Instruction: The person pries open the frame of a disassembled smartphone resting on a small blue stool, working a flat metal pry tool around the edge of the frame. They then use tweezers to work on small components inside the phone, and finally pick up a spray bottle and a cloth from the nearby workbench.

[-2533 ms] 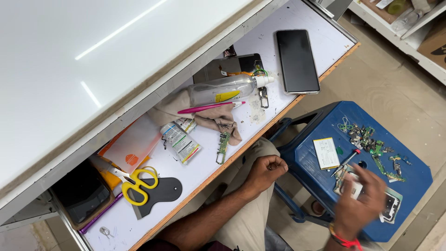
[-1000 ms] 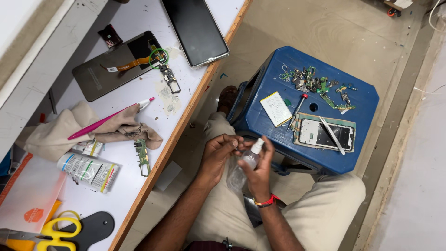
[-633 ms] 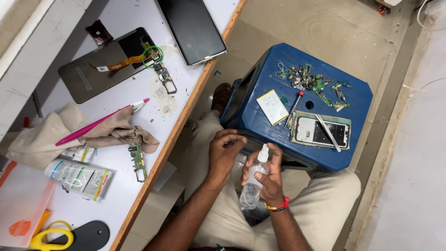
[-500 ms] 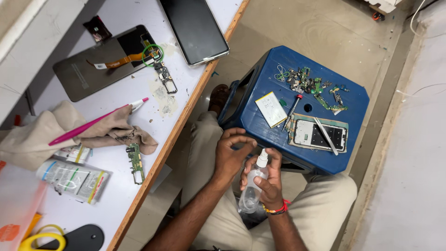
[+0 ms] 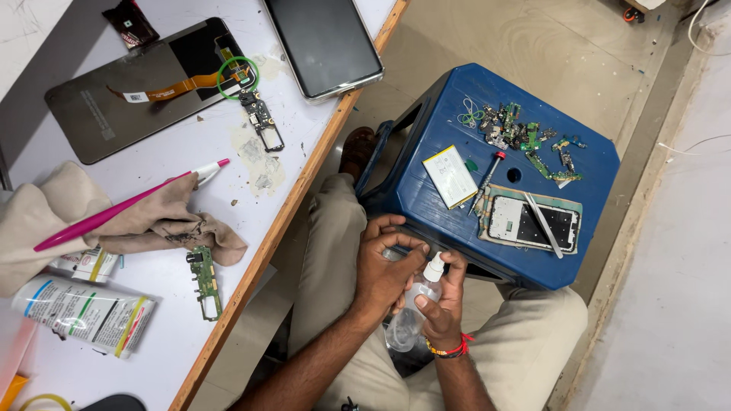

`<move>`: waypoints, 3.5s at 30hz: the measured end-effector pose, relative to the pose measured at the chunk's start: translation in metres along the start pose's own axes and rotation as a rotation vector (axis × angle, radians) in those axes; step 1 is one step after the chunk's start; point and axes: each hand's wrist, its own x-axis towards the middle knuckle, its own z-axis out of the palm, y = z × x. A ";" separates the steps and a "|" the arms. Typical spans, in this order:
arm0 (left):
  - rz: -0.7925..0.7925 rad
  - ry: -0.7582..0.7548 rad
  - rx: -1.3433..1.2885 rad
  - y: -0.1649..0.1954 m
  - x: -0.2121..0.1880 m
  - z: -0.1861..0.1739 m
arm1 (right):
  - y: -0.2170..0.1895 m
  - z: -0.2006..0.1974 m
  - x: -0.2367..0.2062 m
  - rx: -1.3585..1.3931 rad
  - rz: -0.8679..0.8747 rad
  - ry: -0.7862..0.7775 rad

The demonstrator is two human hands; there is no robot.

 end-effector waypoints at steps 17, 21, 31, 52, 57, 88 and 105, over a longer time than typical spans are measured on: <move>0.042 0.002 0.074 -0.004 0.003 -0.007 | -0.005 0.009 -0.004 0.009 0.007 -0.170; 0.022 -0.014 -0.045 0.000 0.004 -0.011 | -0.009 0.010 -0.004 0.041 -0.049 -0.226; -0.152 -0.101 -0.382 0.008 0.004 -0.021 | -0.012 0.002 0.001 0.032 -0.057 -0.195; -0.275 -0.440 -0.790 0.059 -0.066 -0.005 | 0.012 -0.052 -0.031 -0.069 -0.096 0.038; -0.261 -0.472 -0.775 0.063 -0.072 -0.004 | 0.013 -0.057 -0.036 -0.082 -0.099 0.032; -0.193 -0.304 -0.756 0.053 -0.058 -0.006 | 0.019 -0.043 -0.040 -0.274 -0.078 -0.203; 0.429 -0.060 0.099 0.070 -0.070 -0.001 | 0.018 -0.036 -0.040 -0.194 0.159 -0.167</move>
